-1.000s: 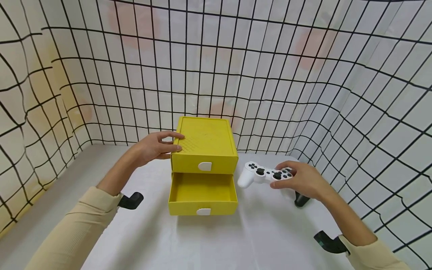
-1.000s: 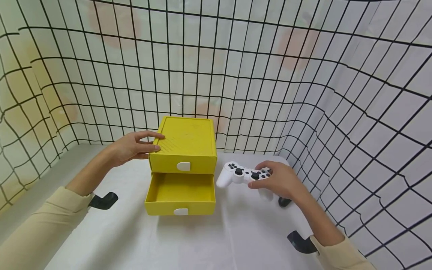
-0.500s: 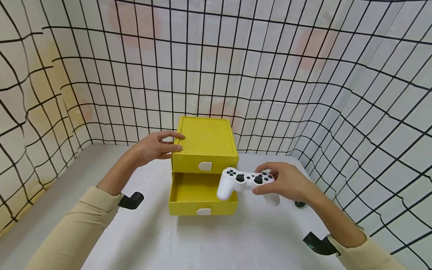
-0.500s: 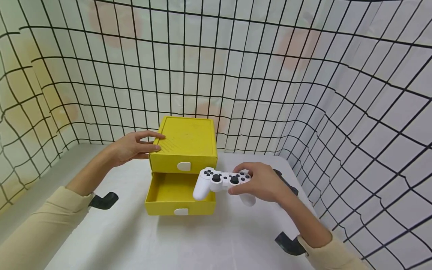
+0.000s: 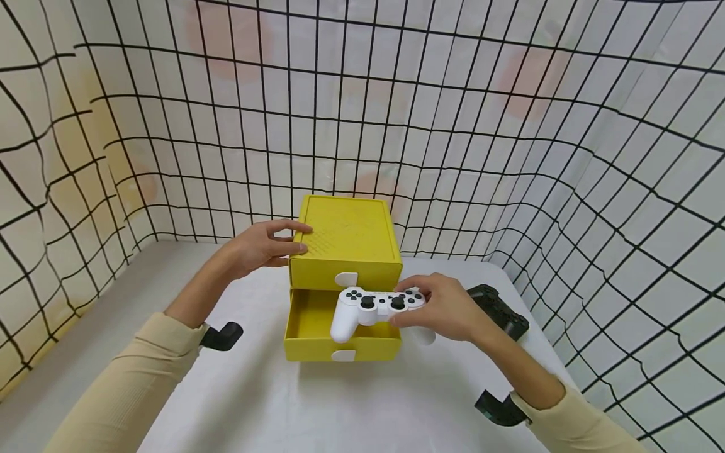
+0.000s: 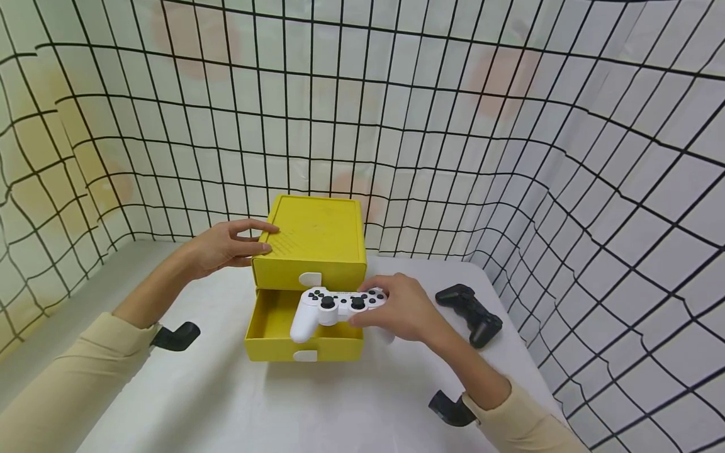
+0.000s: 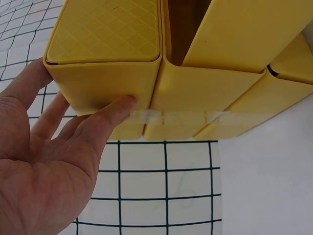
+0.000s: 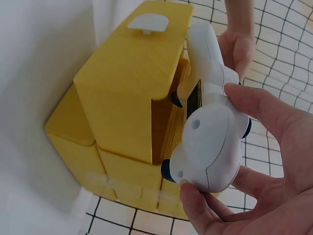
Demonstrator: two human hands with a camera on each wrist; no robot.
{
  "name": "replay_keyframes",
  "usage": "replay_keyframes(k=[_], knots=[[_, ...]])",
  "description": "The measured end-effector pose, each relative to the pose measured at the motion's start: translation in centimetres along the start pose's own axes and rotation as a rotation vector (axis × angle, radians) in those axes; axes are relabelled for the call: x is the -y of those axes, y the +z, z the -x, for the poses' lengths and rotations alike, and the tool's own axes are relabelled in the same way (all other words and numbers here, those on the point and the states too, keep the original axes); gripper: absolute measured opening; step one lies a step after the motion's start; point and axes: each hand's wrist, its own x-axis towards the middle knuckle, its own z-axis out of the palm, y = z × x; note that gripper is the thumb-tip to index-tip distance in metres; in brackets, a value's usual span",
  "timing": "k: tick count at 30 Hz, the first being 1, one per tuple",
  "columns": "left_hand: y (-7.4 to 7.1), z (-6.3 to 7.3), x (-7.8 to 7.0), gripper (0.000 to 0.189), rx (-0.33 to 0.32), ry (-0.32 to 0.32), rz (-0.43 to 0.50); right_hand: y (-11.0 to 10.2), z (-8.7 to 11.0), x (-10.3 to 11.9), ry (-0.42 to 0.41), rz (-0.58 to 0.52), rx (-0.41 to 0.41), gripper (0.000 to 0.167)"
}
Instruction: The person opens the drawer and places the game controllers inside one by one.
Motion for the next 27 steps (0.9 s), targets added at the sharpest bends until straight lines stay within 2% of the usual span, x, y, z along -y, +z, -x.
replay_keyframes(k=[10,19,27], knots=[[0.1,0.0,0.0,0.054,0.006,0.003,0.015,1.5,-0.5,0.9,-0.016,-0.001,0.009,0.051],[0.0,0.2,-0.1,0.054,0.008,0.008,0.012,3.0,-1.6,1.7,-0.066,0.006,-0.019,0.050],[0.1,0.1,-0.1,0.054,0.006,0.011,0.015,4.2,-2.5,1.7,-0.073,-0.012,-0.044,0.043]])
